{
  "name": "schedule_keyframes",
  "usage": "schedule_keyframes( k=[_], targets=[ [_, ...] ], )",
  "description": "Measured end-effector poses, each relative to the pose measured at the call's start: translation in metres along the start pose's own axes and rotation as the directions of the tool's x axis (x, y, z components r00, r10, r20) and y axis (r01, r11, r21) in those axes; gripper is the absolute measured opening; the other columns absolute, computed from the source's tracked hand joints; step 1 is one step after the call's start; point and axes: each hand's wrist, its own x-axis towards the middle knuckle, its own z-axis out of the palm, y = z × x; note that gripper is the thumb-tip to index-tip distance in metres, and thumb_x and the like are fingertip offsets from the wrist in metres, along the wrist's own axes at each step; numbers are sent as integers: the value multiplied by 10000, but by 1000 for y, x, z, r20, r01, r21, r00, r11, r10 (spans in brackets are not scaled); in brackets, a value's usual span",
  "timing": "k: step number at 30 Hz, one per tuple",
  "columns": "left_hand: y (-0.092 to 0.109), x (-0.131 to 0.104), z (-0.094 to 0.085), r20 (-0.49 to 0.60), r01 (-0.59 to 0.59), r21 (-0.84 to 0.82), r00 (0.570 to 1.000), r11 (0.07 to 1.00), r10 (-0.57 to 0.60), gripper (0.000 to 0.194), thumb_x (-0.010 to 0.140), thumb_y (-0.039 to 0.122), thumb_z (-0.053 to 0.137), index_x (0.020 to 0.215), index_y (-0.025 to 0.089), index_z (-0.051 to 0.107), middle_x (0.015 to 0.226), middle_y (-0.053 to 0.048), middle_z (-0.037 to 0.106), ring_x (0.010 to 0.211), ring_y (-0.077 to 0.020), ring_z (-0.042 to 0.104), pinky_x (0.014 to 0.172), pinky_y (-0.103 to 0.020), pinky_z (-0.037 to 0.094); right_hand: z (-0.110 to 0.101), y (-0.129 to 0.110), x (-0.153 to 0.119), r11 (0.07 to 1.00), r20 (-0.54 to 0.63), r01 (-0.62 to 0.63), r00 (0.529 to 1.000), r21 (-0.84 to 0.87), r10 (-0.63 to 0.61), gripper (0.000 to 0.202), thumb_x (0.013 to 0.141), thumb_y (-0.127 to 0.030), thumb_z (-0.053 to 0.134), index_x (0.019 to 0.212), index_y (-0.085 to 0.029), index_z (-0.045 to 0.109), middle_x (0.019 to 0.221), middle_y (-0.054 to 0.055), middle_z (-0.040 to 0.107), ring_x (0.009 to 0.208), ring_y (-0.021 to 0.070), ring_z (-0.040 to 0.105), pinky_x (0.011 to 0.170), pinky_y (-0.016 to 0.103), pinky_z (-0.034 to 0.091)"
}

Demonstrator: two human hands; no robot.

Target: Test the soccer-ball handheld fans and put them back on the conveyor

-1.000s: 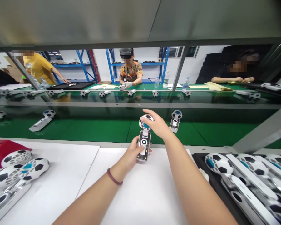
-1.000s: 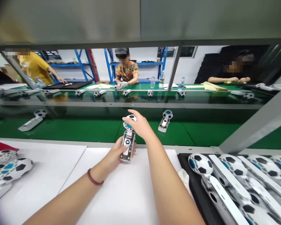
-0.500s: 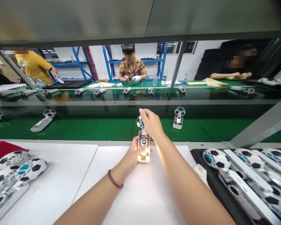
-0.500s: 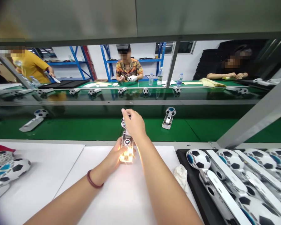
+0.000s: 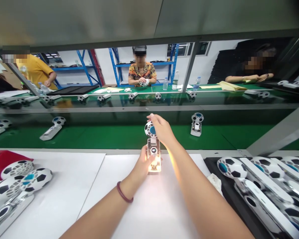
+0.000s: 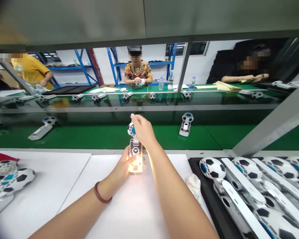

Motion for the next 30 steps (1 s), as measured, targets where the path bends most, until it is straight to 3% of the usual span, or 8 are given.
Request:
schedule_keyframes(
  k=[5,9,13,17,21,23,27,30],
  targets=[
    [-1,0,-1,28,-56,-33,998,998,57,507,691,344,686,1078,219,383,998,-57,570,793,-188,611,670,-333,492,0,3,5,977,62,-67,997,202,56,481,815,-616,393,958,-217,622,954,26,633,807,154,582,685,250,442],
    [-4,1,-3,71,-59,-55,996,997,62,594,669,296,709,1127,232,336,1034,-65,563,840,-198,602,681,-336,490,-2,10,7,860,203,-214,970,462,132,509,805,-630,409,1079,-228,559,1017,48,619,777,152,602,641,253,474],
    [-7,3,-6,52,-59,-29,997,998,60,591,682,317,704,1145,231,347,1046,-74,570,840,-195,602,705,-337,481,-2,27,2,688,399,-402,900,604,175,522,821,-606,415,1245,-302,409,1087,46,602,868,183,619,710,332,503],
    [-4,4,-7,32,-68,-20,997,998,68,588,666,327,716,1131,219,372,1004,-71,582,840,-207,607,707,-331,474,2,48,-5,543,596,-534,799,648,74,571,797,-657,399,1160,-229,498,1142,93,589,1006,240,588,780,396,495],
    [0,3,-9,18,-69,-15,997,998,69,629,662,324,716,1179,225,371,1006,-62,571,816,-197,606,706,-331,479,1,62,-9,595,763,-605,646,528,-20,506,721,-490,631,1117,-185,557,1179,110,574,1046,245,570,864,388,464],
    [1,2,-11,42,-75,0,996,997,75,666,664,332,712,1216,222,356,1012,-70,571,795,-192,608,701,-334,484,-1,65,-9,632,795,-614,606,472,-5,499,697,-384,683,1137,-185,556,1162,103,583,1020,236,583,856,377,469],
    [4,2,-16,110,-53,44,993,998,47,686,672,346,707,1240,220,343,1074,-107,562,796,-209,624,689,-350,495,-3,67,-9,656,797,-637,597,405,88,427,680,-346,691,1058,-168,606,946,73,646,890,217,619,665,300,510],
    [8,2,-20,141,-20,31,990,999,15,673,644,339,729,1205,210,380,1071,-115,564,795,-224,633,670,-357,504,-1,65,-10,652,781,-639,615,408,113,354,662,-351,693,960,-173,626,846,46,643,778,190,625,516,233,469]
  ],
)
